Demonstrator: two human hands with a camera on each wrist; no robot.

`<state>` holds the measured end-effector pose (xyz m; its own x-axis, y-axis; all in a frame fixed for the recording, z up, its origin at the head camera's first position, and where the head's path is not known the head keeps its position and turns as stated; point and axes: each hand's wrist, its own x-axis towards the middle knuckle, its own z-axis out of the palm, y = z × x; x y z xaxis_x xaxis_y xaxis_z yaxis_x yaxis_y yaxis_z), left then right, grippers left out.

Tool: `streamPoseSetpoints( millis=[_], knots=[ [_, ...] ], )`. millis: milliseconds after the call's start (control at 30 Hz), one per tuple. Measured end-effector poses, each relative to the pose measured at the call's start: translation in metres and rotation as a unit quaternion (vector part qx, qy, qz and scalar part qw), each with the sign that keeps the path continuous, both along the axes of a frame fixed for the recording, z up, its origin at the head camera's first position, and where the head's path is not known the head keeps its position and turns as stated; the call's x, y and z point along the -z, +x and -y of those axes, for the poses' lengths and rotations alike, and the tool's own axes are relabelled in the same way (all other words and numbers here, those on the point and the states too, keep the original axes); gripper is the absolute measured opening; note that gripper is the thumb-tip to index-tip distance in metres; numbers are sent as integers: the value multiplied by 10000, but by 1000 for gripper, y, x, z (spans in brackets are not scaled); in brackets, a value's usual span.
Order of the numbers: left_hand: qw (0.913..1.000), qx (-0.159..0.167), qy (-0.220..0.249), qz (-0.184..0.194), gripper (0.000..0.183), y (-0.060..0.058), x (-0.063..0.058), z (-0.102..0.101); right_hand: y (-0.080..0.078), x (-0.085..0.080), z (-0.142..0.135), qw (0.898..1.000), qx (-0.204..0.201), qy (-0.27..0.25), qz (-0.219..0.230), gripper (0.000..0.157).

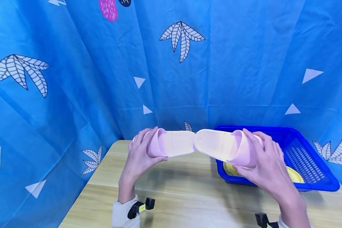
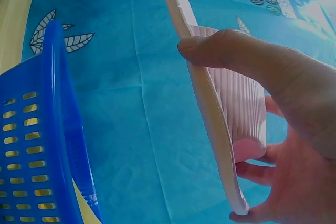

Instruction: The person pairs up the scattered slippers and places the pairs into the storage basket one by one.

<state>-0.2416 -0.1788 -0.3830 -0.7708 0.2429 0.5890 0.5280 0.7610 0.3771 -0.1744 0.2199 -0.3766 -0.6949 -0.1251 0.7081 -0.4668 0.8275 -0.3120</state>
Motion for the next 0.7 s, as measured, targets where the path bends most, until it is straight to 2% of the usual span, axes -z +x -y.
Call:
streamPoseSetpoints(
  millis=[433,700],
  knots=[
    [10000,78,-14,-54,109,1,-1,-4,-1,1,3,9999,-48,106,79,114],
    [9999,89,-102,-57,108,2,0,-8,2,1,8,9994,-67,148,301,118]
  ],
)
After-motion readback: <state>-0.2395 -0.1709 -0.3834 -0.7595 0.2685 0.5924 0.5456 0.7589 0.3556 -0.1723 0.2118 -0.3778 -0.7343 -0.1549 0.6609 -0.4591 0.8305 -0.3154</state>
